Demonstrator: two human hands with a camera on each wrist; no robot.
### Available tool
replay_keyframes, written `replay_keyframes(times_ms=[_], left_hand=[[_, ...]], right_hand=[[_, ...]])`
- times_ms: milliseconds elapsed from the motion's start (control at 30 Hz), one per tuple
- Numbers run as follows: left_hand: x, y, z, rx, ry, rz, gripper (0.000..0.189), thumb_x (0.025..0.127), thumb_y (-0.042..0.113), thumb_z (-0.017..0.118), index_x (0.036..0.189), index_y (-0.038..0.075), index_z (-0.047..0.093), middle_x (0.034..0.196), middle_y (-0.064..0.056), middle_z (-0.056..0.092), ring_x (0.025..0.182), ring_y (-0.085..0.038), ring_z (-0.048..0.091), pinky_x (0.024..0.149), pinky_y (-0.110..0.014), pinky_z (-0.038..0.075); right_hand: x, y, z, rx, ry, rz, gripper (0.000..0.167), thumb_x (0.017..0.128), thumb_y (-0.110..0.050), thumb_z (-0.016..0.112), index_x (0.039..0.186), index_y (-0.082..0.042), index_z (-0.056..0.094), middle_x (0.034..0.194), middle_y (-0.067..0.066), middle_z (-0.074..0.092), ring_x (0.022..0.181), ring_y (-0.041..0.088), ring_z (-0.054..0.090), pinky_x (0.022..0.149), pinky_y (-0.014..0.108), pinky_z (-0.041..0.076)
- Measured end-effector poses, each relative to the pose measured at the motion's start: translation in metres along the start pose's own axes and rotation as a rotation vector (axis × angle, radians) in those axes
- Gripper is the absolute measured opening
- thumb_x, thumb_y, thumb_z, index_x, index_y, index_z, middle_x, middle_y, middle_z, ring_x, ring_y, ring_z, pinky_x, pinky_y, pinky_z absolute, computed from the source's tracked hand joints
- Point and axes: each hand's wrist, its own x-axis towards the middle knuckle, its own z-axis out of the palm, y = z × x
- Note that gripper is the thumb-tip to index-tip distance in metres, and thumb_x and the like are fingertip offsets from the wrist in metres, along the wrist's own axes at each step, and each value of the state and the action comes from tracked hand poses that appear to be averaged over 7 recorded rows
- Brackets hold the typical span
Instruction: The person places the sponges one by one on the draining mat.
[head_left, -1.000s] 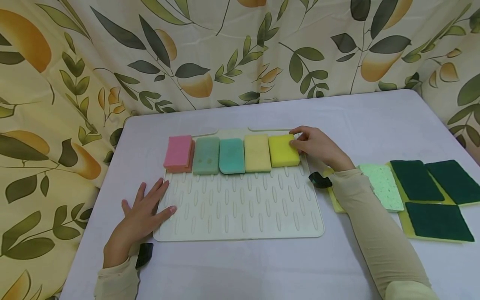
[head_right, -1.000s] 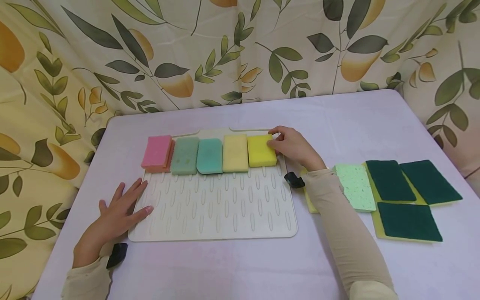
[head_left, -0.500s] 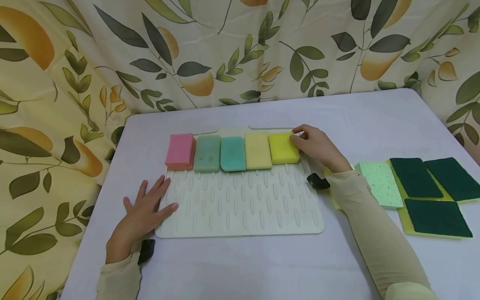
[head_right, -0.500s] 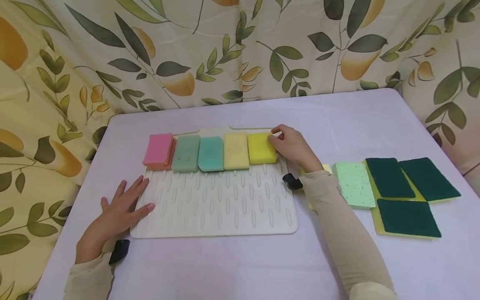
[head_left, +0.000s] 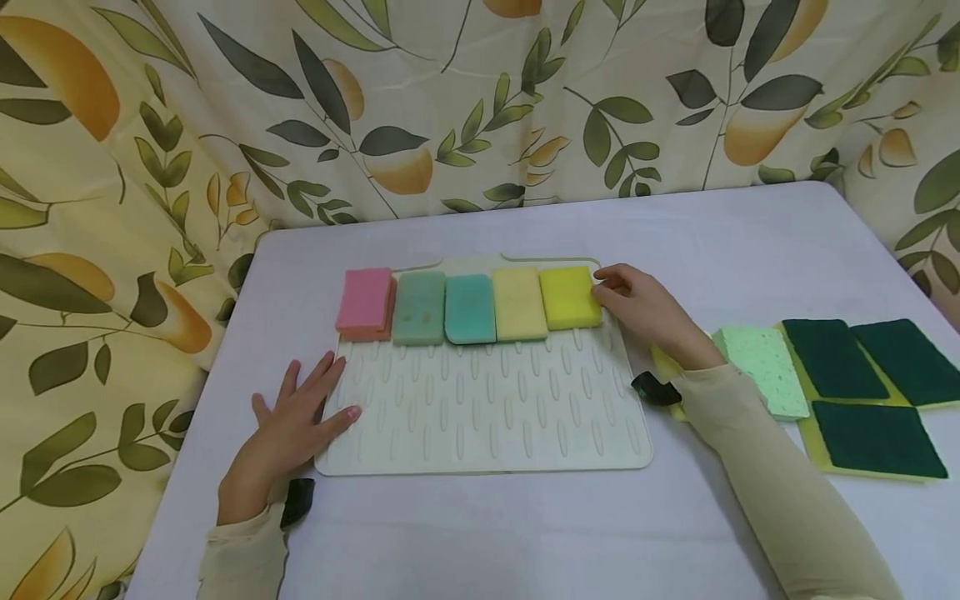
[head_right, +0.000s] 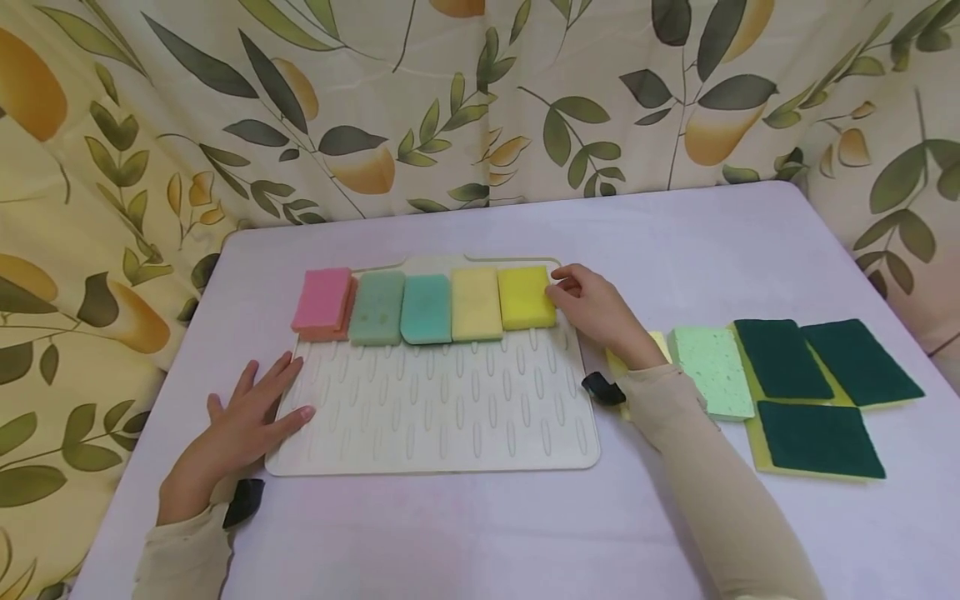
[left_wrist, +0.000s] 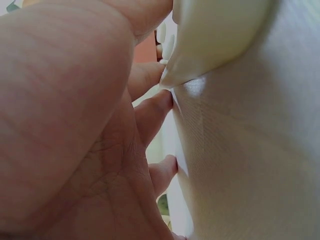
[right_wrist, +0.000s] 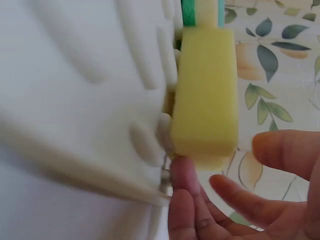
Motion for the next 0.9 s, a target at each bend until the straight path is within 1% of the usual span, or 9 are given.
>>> replay_keyframes(times_ms=[200,300,400,567,600,767,833,867,900], left_hand=[[0.001,0.000,0.002,-0.004,0.001,-0.002,0.091,0.101,0.055,0.067,0.170,0.011,0.028,0.177,-0.017,0.016,0.159,-0.055,-0.008,0.105,-0.088,-0.016],[0.001,-0.001,0.002,-0.007,0.002,0.001,0.091,0.101,0.055,0.067,0.170,0.011,0.028,0.177,-0.017,0.016,0.159,-0.054,-0.008,0.105,-0.088,-0.017],[0.001,-0.001,0.002,-0.016,0.004,0.005,0.091,0.101,0.054,0.068,0.170,0.011,0.028,0.178,-0.017,0.016,0.159,-0.054,-0.009,0.105,-0.087,-0.018],[0.002,0.000,0.002,-0.011,0.003,0.002,0.091,0.101,0.054,0.068,0.170,0.011,0.028,0.178,-0.017,0.016,0.159,-0.054,-0.009,0.105,-0.087,-0.018],[0.002,0.000,0.002,-0.009,0.003,0.001,0.091,0.101,0.054,0.068,0.170,0.011,0.028,0.178,-0.017,0.016,0.159,-0.054,-0.009,0.105,-0.087,-0.017],[0.001,0.000,0.001,-0.008,0.001,0.004,0.091,0.101,0.056,0.067,0.171,0.011,0.028,0.178,-0.016,0.015,0.159,-0.054,-0.009,0.105,-0.088,-0.017],[0.000,0.000,0.001,-0.010,0.000,0.007,0.091,0.102,0.056,0.066,0.171,0.012,0.027,0.178,-0.016,0.015,0.159,-0.053,-0.010,0.105,-0.087,-0.018],[-0.001,0.000,0.000,-0.011,-0.001,0.008,0.091,0.102,0.057,0.066,0.171,0.012,0.026,0.178,-0.015,0.014,0.159,-0.053,-0.010,0.105,-0.087,-0.018],[-0.001,-0.001,0.000,-0.013,-0.002,0.011,0.091,0.102,0.057,0.065,0.171,0.013,0.026,0.178,-0.015,0.014,0.159,-0.053,-0.010,0.105,-0.087,-0.018]], right_hand=[[-0.015,0.004,-0.005,0.072,-0.046,0.006,0.063,0.112,-0.043,0.053,0.162,-0.006,0.040,0.159,0.018,0.047,0.149,0.039,0.041,0.122,0.059,0.032],[-0.025,0.004,-0.008,0.086,-0.060,-0.018,0.064,0.112,-0.043,0.055,0.163,-0.007,0.038,0.161,0.017,0.047,0.150,0.038,0.041,0.121,0.060,0.032],[-0.036,0.005,-0.012,0.100,-0.065,-0.052,0.064,0.113,-0.039,0.056,0.164,-0.006,0.036,0.161,0.019,0.046,0.150,0.039,0.041,0.121,0.061,0.033],[-0.050,0.011,-0.020,0.094,-0.029,-0.062,0.065,0.113,-0.037,0.056,0.165,-0.003,0.034,0.163,0.022,0.044,0.151,0.040,0.041,0.119,0.058,0.035],[-0.053,0.012,-0.022,0.085,-0.018,-0.061,0.066,0.113,-0.038,0.055,0.164,-0.003,0.034,0.163,0.022,0.044,0.150,0.040,0.042,0.119,0.056,0.037],[-0.063,0.019,-0.033,0.048,0.025,-0.037,0.068,0.114,-0.040,0.054,0.165,-0.002,0.032,0.164,0.025,0.042,0.150,0.043,0.041,0.118,0.058,0.038],[-0.067,0.021,-0.039,0.033,0.032,-0.023,0.070,0.113,-0.042,0.053,0.166,-0.002,0.030,0.164,0.026,0.041,0.150,0.044,0.040,0.118,0.048,0.042],[-0.069,0.023,-0.043,0.022,0.034,-0.013,0.072,0.113,-0.044,0.053,0.167,-0.003,0.029,0.165,0.025,0.040,0.150,0.044,0.040,0.118,0.046,0.042],[-0.071,0.025,-0.048,0.016,0.037,-0.008,0.073,0.113,-0.045,0.053,0.168,-0.004,0.028,0.165,0.025,0.039,0.151,0.045,0.039,0.115,0.037,0.043]])
